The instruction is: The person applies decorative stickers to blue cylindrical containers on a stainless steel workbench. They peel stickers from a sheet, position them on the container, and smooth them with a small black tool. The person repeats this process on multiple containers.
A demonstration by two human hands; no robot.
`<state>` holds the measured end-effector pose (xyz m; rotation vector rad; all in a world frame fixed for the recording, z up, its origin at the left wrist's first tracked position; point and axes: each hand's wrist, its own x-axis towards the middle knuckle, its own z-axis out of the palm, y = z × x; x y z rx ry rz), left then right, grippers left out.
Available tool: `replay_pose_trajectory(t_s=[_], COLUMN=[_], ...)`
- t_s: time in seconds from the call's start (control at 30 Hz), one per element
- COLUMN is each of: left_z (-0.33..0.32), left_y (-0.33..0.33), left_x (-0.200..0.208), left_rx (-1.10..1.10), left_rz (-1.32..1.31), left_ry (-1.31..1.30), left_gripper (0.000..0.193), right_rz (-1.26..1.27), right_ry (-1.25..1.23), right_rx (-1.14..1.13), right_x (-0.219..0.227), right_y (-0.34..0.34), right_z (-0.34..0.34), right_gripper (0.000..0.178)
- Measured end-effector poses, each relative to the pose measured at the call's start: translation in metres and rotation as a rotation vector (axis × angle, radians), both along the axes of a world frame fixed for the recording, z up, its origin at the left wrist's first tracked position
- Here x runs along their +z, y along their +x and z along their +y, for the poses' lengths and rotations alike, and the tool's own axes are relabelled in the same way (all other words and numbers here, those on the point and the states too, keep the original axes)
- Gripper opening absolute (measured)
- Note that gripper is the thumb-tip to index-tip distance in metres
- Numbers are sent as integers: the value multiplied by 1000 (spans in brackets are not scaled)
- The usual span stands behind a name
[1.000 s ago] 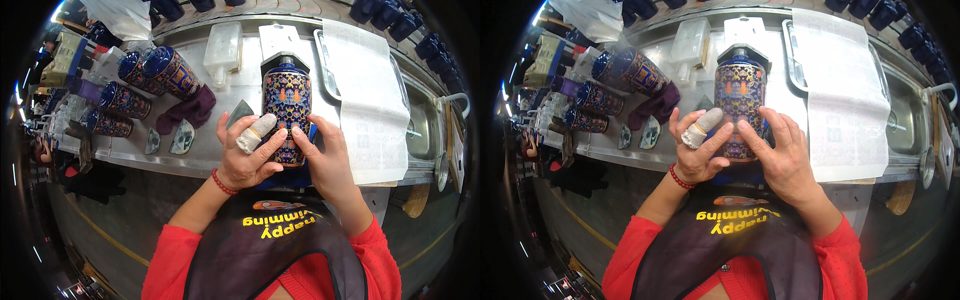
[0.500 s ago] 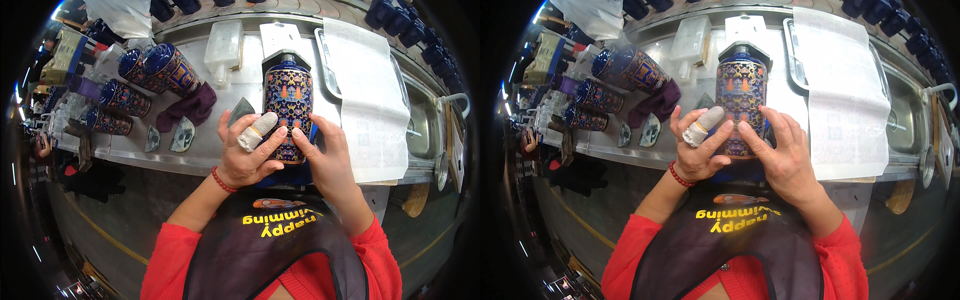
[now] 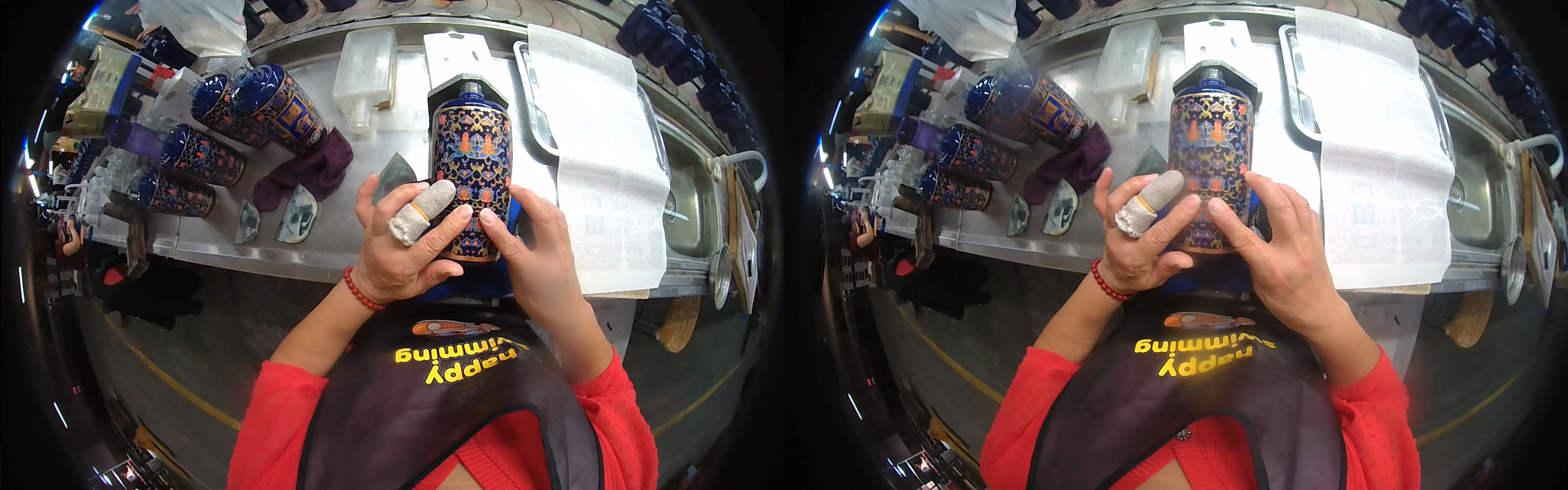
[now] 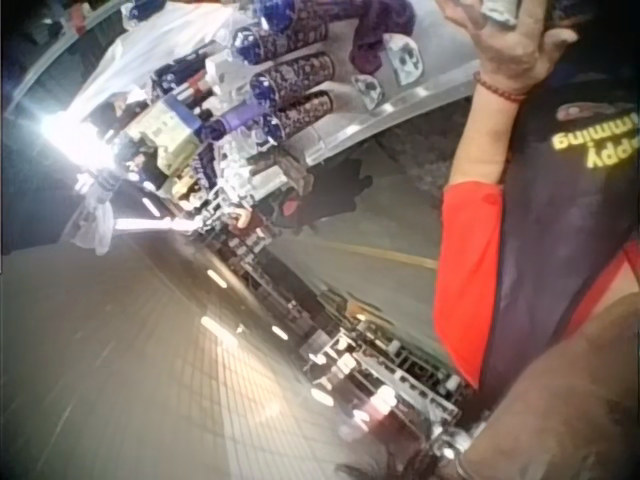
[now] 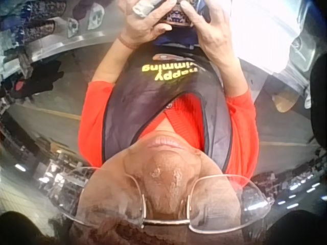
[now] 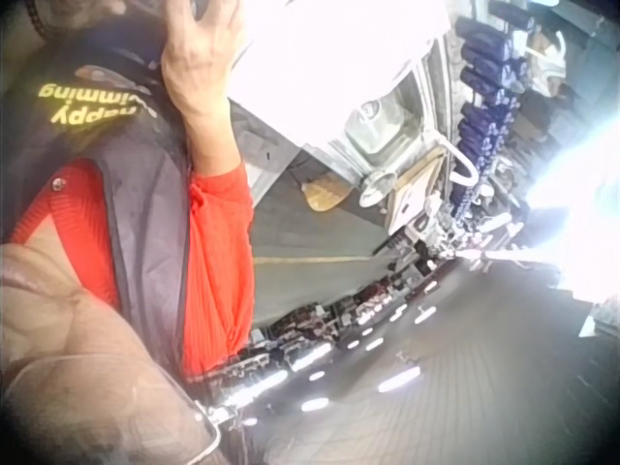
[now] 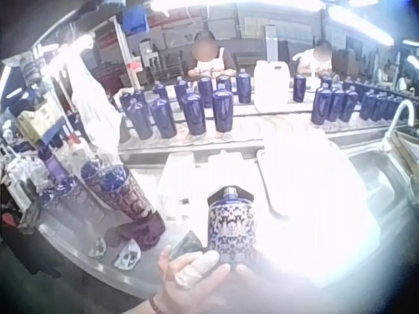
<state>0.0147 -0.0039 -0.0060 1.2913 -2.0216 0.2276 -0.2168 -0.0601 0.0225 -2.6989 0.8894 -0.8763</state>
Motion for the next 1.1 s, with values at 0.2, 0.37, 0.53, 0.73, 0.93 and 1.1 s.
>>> replay_pose_trajectory(t_s=[0.2, 0.37, 0.53, 0.73, 0.93, 1.1], left_z=[1, 6, 10, 20, 22, 22], left_y=[0, -4, -9, -14, -16, -15], left_x=[-2, -4, -9, -11, -12, -13], left_rx=[-22, -15, 14, 44, 57, 58], left_rz=[38, 99, 90, 69, 33, 75], left_ry=[20, 50, 35, 41, 47, 48], left_gripper=[60, 63, 64, 65, 65, 66], right_rz=[-1, -20, 3, 11, 11, -3], right_ry=[2, -1, 70, 29, 6, 15], right_rx=[3, 15, -17, 8, 12, 7], right_x=[-1, -1, -2, -5, -6, -7], right_y=[-1, -2, -4, -5, -5, -5], right_z=[0, 4, 8, 9, 10, 10], right_gripper=[57, 56, 51, 53, 54, 56])
